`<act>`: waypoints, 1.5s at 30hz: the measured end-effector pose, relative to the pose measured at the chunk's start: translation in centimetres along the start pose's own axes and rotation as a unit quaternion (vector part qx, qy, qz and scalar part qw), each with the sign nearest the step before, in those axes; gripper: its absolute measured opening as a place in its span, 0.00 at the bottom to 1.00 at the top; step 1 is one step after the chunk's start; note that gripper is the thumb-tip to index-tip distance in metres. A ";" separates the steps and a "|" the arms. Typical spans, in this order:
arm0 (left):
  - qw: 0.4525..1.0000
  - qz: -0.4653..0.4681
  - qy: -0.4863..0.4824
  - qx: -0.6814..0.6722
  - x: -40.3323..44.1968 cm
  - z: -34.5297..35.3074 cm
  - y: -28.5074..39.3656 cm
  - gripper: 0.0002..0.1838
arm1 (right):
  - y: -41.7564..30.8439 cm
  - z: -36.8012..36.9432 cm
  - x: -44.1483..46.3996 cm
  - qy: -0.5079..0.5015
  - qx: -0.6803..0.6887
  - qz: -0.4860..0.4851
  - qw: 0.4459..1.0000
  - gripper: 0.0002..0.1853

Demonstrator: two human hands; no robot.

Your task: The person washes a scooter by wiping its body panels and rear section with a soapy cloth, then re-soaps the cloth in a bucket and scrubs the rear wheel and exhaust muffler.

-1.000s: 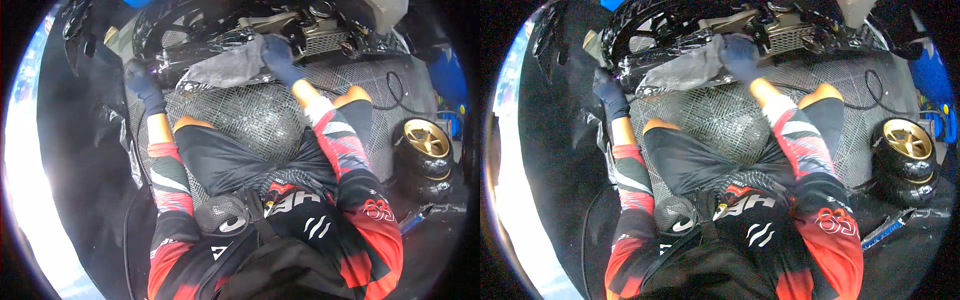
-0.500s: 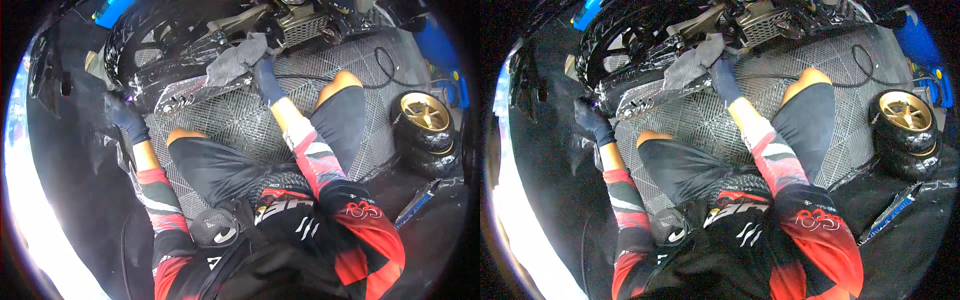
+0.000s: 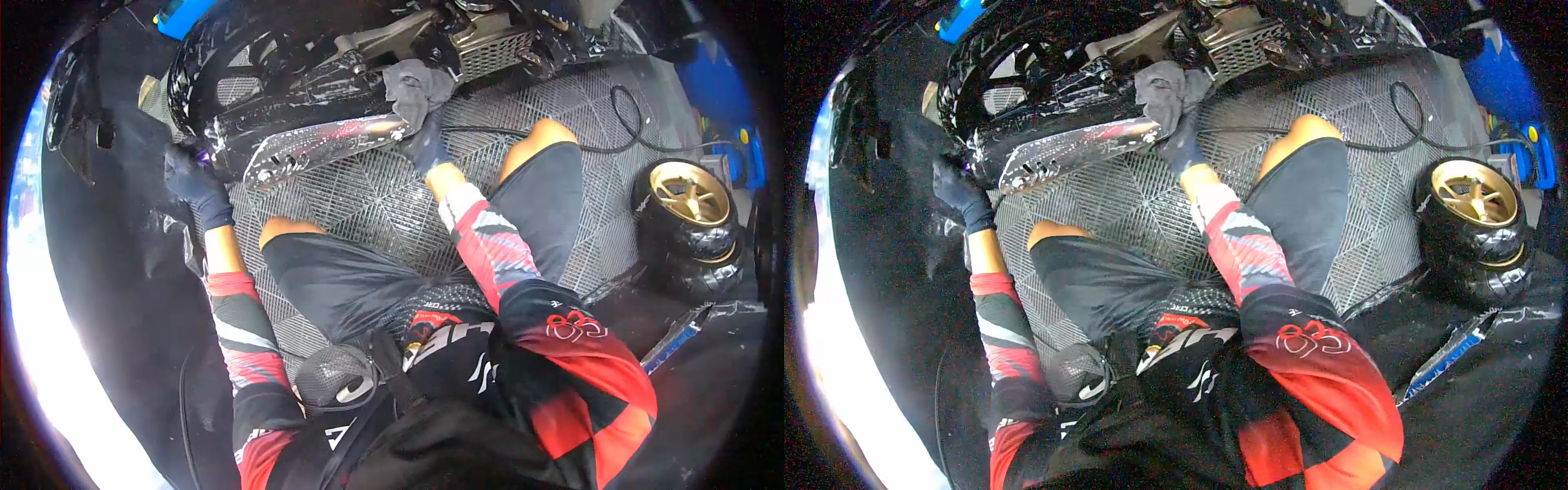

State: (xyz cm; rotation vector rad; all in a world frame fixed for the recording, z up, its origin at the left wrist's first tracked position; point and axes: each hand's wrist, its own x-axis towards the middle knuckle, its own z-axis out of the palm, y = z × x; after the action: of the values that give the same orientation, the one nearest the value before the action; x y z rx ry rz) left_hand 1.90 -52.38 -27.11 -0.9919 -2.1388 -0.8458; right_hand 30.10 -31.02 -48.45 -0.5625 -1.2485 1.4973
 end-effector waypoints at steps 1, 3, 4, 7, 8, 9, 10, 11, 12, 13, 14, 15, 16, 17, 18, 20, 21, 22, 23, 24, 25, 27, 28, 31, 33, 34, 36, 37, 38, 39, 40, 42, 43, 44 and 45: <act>0.993 0.001 0.051 -0.106 0.2 0.6 0.1 0.09 | -3.3 1.0 0.3 0.054 0.227 0.183 0.955 0.37; 0.977 -0.069 0.047 -0.196 0.5 -0.1 2.7 0.07 | -8.1 1.6 -0.3 0.041 0.436 0.363 0.822 0.32; 0.948 -0.141 0.047 -0.280 0.2 -0.5 3.4 0.05 | -8.2 1.7 -0.7 0.044 0.433 0.368 0.821 0.32; 0.998 0.040 0.016 0.052 0.0 0.2 -0.1 0.08 | -8.7 2.0 -1.1 0.027 0.315 0.342 0.885 0.26; 0.995 0.028 -0.009 0.090 0.2 -0.1 0.4 0.11 | -9.2 2.0 -0.7 0.026 0.315 0.279 0.907 0.26; 0.992 0.069 0.008 0.102 0.2 -0.4 0.7 0.11 | -9.9 1.3 0.2 -0.033 0.032 0.275 0.960 0.25; 0.987 0.111 0.020 0.116 0.1 -0.6 0.7 0.10 | -9.5 1.1 0.1 -0.100 -0.104 0.220 0.965 0.24; 0.986 0.094 0.018 0.137 0.1 0.0 -0.3 0.11 | -9.1 0.7 0.1 -0.152 -0.258 0.148 0.943 0.25; 0.984 0.077 0.017 0.158 0.1 0.5 -1.2 0.11 | -8.8 0.5 0.1 -0.181 -0.387 0.069 0.901 0.25; 0.984 0.069 0.018 0.160 0.1 0.3 -0.8 0.11 | -12.6 2.3 -0.6 -0.153 -0.492 0.035 0.856 0.26; 0.984 0.083 0.023 0.155 0.2 0.1 0.2 0.10 | -14.9 3.6 -1.0 -0.122 -0.589 -0.004 0.799 0.28; 0.983 0.096 0.027 0.151 0.1 0.0 0.6 0.09 | -15.2 4.4 -1.0 -0.101 -0.619 -0.089 0.774 0.29; 0.984 0.085 0.029 0.155 0.1 0.8 -0.3 0.09 | -15.5 5.2 -1.0 -0.070 -0.648 -0.172 0.739 0.30; 0.990 0.091 0.067 0.079 0.3 2.1 -1.7 0.07 | -17.6 7.1 -0.3 -0.112 -0.590 -0.146 0.786 0.28; 0.992 0.085 0.075 0.061 0.2 1.6 -1.4 0.05 | -19.1 9.0 0.0 -0.152 -0.528 -0.116 0.828 0.26; 0.993 0.075 0.090 0.025 0.0 0.7 -0.7 0.04 | -19.1 13.5 0.6 -0.285 -0.478 -0.123 0.822 0.22; 0.996 -0.024 0.042 -0.078 0.2 0.8 -0.8 0.07 | -19.6 16.4 0.7 -0.289 -0.493 -0.152 0.807 0.22; 0.988 -0.049 0.055 -0.135 0.1 1.4 -0.8 0.11 | -20.7 18.5 1.2 -0.292 -0.507 -0.180 0.791 0.22; 0.976 -0.072 0.071 -0.193 -0.1 2.1 -0.9 0.15 | -22.7 19.4 1.9 -0.376 -0.548 -0.091 0.742 0.32; 0.959 -0.094 0.090 -0.250 -0.2 2.7 -0.8 0.20 | -22.0 18.6 1.8 -0.378 -0.547 -0.089 0.741 0.32; 0.952 -0.149 0.044 -0.262 -0.3 2.7 -0.9 0.12 | -20.5 17.1 2.1 -0.350 -0.486 -0.127 0.791 0.33; 0.995 0.011 -0.031 0.089 -0.2 1.8 -1.1 0.13 | -19.7 13.6 3.8 -0.343 -0.466 -0.105 0.809 0.37; 0.995 0.006 -0.027 0.091 0.0 1.5 -0.6 0.13 | -19.4 11.6 4.7 -0.363 -0.474 -0.068 0.799 0.37; 0.998 -0.048 0.006 -0.034 0.2 1.0 1.3 0.13 | -17.0 6.0 7.0 -0.411 -0.439 -0.084 0.794 0.34; 0.997 0.031 0.028 0.061 0.1 0.9 1.9 0.09 | -17.6 6.8 7.0 -0.415 -0.478 -0.123 0.764 0.30; 0.990 0.069 0.030 0.119 -0.1 1.2 1.1 0.08 | -17.9 7.3 6.5 -0.410 -0.514 -0.155 0.737 0.25; 0.983 0.066 0.023 0.171 -0.8 4.1 -1.5 0.10 | -19.4 9.6 6.3 -0.434 -0.539 -0.137 0.708 0.24; 0.986 0.026 0.012 0.167 -1.1 5.5 -2.7 0.13 | -19.8 10.4 6.5 -0.437 -0.566 -0.124 0.688 0.24; 0.988 -0.007 -0.090 0.127 -0.5 1.6 0.9 0.15 | -20.1 11.2 6.7 -0.441 -0.592 -0.113 0.665 0.25; 0.977 -0.047 -0.187 0.091 0.1 -2.6 4.9 0.18 | -20.4 12.1 6.6 -0.421 -0.604 -0.125 0.665 0.26; 0.977 -0.060 -0.184 0.093 0.3 -2.6 5.1 0.18 | -20.9 13.1 6.4 -0.432 -0.603 -0.130 0.658 0.26; 0.994 -0.054 -0.090 -0.017 0.1 -1.4 4.6 0.20 | -22.3 15.4 5.8 -0.345 -0.666 -0.150 0.645 0.27; 0.998 0.039 0.036 0.039 -0.5 -0.5 4.4 0.21 | -23.0 16.8 6.0 -0.323 -0.700 -0.043 0.635 0.23; 0.998 0.031 0.032 0.040 -0.7 0.5 3.3 0.21 | -22.7 16.4 6.4 -0.330 -0.701 -0.041 0.631 0.23; 0.996 0.059 0.042 0.048 -0.8 1.4 2.0 0.22 | -22.5 15.6 7.2 -0.343 -0.641 -0.158 0.669 0.22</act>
State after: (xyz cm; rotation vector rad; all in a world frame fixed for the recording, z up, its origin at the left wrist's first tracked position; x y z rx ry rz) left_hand 3.61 -50.60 -28.01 -1.0041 -2.0095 -0.7079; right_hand 23.83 -33.17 -20.91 -0.5783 -2.8279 0.2379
